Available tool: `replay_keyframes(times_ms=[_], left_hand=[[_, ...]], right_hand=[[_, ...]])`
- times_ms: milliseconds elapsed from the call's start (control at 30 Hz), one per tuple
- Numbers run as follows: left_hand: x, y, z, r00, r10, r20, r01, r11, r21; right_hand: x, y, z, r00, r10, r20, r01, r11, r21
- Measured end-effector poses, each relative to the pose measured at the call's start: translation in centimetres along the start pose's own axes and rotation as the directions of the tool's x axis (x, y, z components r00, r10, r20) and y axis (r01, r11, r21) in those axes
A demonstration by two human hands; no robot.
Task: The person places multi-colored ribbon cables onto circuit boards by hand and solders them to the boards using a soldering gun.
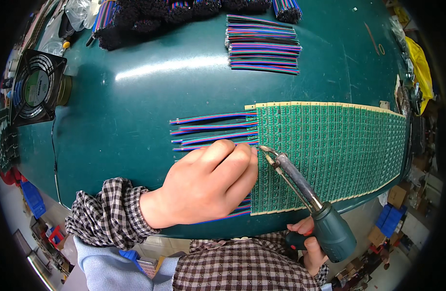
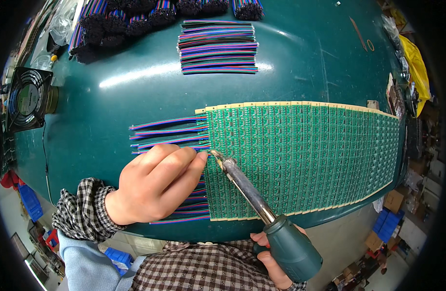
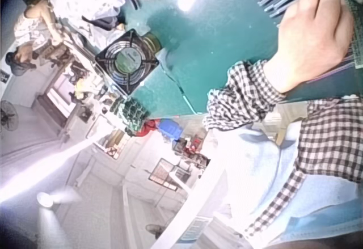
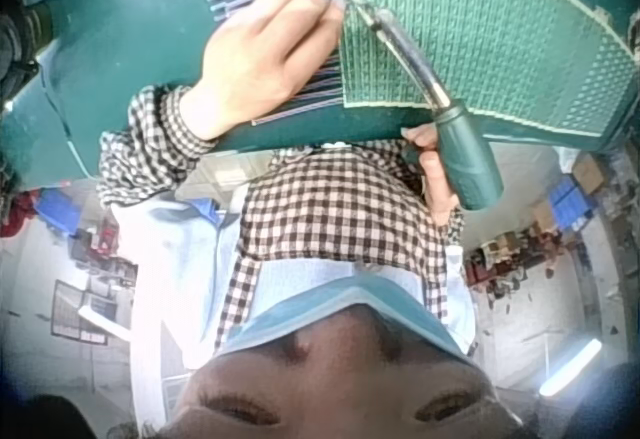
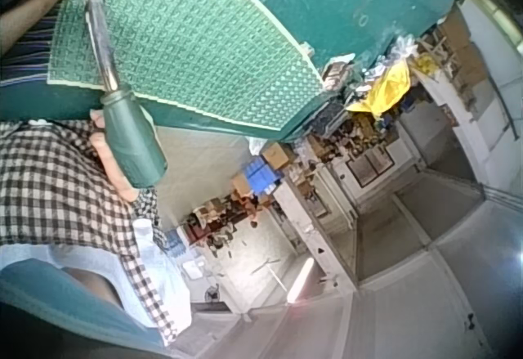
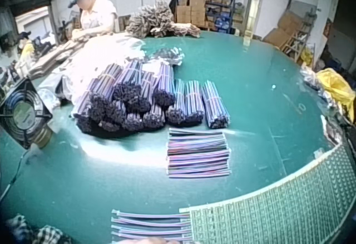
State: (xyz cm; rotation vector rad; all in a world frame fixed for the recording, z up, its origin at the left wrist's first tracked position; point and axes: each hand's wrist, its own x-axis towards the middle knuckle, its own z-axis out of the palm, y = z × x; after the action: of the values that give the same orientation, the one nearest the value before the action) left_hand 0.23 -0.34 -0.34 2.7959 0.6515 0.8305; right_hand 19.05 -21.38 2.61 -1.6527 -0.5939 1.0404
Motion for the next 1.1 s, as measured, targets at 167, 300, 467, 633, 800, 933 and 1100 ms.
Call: replay_keyframes(times_ms=[167,300,467,633,800,933,1100], left_hand=[[0.08,-0.03,0.15,1.0,0.0,0.001,0.0,1.0,-0.007],[-0.05,0.0,0.07,1.0,0.002,-0.001,-0.002,1.0,0.003],[0.05,0.01,0.11,1.0,-0.001,0.013,0.001,1.0,-0.015],[0.09,0.02,-0.25,1.0,-0.007,0.026,0.008,1.0,-0.022],[0.22,-0.1,-0.1,1.0,-0.002,0.029,0.003,0.999,-0.032],[0.05,0.09,0.04,1.0,0.007,0.006,-0.007,1.0,0.011],[-0.02,-0.01,0.15,1.0,0.018,-0.003,-0.018,1.0,0.022]], right_hand=[[-0.17,0.09,0.22,0.999,-0.002,-0.04,0.003,1.0,0.013],[0.1,-0.12,0.34,0.995,-0.077,-0.057,0.078,0.997,0.018],[-0.12,-0.64,0.59,0.994,-0.024,-0.107,0.02,0.999,-0.033],[-0.25,-0.67,0.28,0.995,0.007,-0.103,-0.009,1.0,-0.018],[-0.19,-0.13,-0.09,0.997,-0.034,-0.07,0.033,0.999,-0.007],[-0.12,-0.07,0.13,0.997,-0.046,-0.062,0.047,0.999,0.011],[-0.21,0.0,-0.11,0.999,-0.023,-0.048,0.024,0.999,0.028]])
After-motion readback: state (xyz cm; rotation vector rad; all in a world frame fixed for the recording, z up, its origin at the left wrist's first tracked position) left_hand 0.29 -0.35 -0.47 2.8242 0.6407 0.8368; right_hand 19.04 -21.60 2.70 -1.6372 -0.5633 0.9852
